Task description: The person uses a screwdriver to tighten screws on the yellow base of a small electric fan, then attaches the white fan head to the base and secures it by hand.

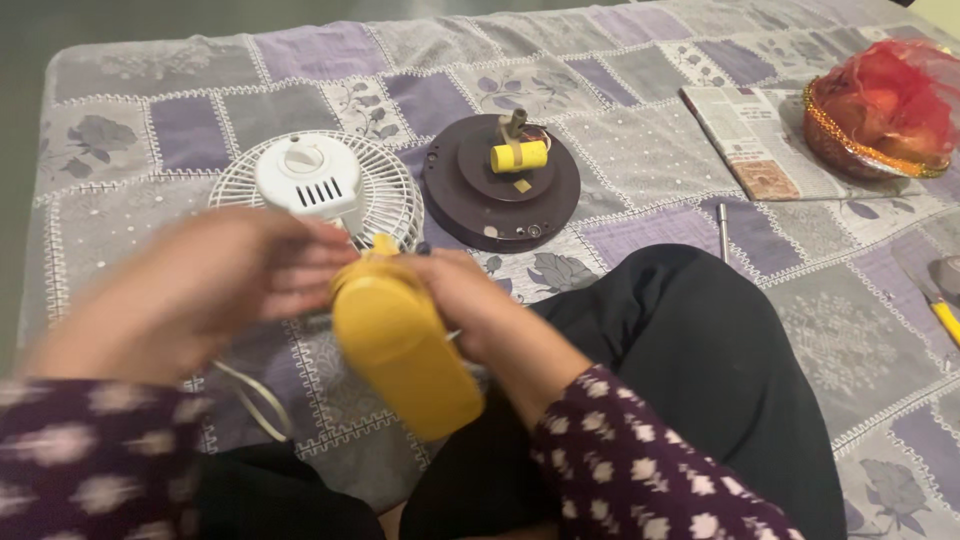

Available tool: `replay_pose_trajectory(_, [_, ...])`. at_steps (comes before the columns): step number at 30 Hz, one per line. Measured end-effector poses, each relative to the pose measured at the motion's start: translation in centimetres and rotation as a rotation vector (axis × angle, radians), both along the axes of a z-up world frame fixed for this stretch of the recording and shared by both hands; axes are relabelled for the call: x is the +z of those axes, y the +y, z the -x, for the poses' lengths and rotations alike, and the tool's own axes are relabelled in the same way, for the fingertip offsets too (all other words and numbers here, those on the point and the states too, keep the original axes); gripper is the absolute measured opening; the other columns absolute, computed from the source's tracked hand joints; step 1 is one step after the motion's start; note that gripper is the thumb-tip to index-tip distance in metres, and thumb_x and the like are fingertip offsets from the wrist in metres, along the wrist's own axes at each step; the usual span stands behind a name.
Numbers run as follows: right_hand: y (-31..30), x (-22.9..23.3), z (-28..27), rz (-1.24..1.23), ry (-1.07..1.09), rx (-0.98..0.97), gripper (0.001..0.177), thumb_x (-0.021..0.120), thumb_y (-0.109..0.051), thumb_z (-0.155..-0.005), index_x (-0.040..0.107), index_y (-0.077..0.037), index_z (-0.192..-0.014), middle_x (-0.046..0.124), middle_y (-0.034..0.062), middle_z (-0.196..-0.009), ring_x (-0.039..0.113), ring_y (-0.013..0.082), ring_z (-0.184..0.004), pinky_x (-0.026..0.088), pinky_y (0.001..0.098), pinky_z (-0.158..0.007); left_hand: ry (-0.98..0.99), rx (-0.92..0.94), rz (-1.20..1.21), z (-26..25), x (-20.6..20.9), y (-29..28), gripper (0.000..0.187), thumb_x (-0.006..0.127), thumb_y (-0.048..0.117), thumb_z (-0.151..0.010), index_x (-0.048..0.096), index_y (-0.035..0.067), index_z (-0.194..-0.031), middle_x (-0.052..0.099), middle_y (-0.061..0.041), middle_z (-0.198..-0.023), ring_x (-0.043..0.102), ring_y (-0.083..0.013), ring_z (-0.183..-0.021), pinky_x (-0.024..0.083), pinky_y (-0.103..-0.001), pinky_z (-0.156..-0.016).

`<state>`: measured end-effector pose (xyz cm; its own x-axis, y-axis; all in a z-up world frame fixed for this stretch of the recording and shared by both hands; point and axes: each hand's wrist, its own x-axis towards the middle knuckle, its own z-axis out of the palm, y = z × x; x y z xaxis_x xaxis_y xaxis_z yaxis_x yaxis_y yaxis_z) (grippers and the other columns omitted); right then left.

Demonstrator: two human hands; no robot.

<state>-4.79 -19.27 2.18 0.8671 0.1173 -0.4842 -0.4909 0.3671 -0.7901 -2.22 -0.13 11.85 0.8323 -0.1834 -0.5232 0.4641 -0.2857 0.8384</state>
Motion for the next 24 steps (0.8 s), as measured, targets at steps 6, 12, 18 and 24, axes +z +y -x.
replay_pose_trajectory(6, [-3.0,0.8,-1.3,-0.01,0.078,-0.016,0.033,0.078,-0.024,-0.083,0.069,0.004,-0.099,0.073,0.0115,-0.081,0.07,0.0172,-0.062,0.057,0.0312,-0.056,-0.147,0.115,-0.37,0.0,-5.1,-2.7,0.05,0.049,0.031,-0.105,0.074,-0.01,-0.115,0.072,-0.014,-0.096,0.07,-0.0245,-0.091,0.05,-0.039,-0.081])
replay_pose_trajectory(12, [-1.0,-0.6,-1.2,0.073,-0.008,-0.022,0.036,0.083,-0.023,-0.081,0.071,0.006,-0.098,0.072,0.0117,-0.08,0.069,0.0177,-0.062,0.056,0.0315,-0.055,-0.055,0.535,0.448,-0.6,-9.6,-4.1,0.041,0.052,0.016,-0.099,0.055,-0.005,-0.133,0.069,-0.019,-0.122,0.073,-0.0231,-0.109,0.061,-0.029,-0.089])
replay_pose_trajectory(18, [0.0,-0.3,-1.6,0.155,-0.068,-0.052,0.037,0.086,-0.02,-0.076,0.069,0.008,-0.094,0.072,0.0125,-0.078,0.069,0.0179,-0.061,0.056,0.0313,-0.054,0.176,0.619,0.558,-1.4,-11.2,-2.5,0.04,0.059,0.027,-0.095,0.062,0.01,-0.131,0.069,-0.006,-0.128,0.067,-0.0179,-0.116,0.05,-0.036,-0.1])
replay_pose_trajectory(24, [-0.4,-0.3,-1.5,0.166,-0.075,-0.022,0.041,0.088,-0.022,-0.071,0.066,0.006,-0.09,0.069,0.0111,-0.076,0.068,0.017,-0.06,0.055,0.0292,-0.052,0.166,0.586,0.501,-1.2,-10.3,-2.4,0.037,0.064,0.031,-0.092,0.067,0.013,-0.124,0.072,-0.003,-0.123,0.068,-0.0171,-0.116,0.044,-0.039,-0.104])
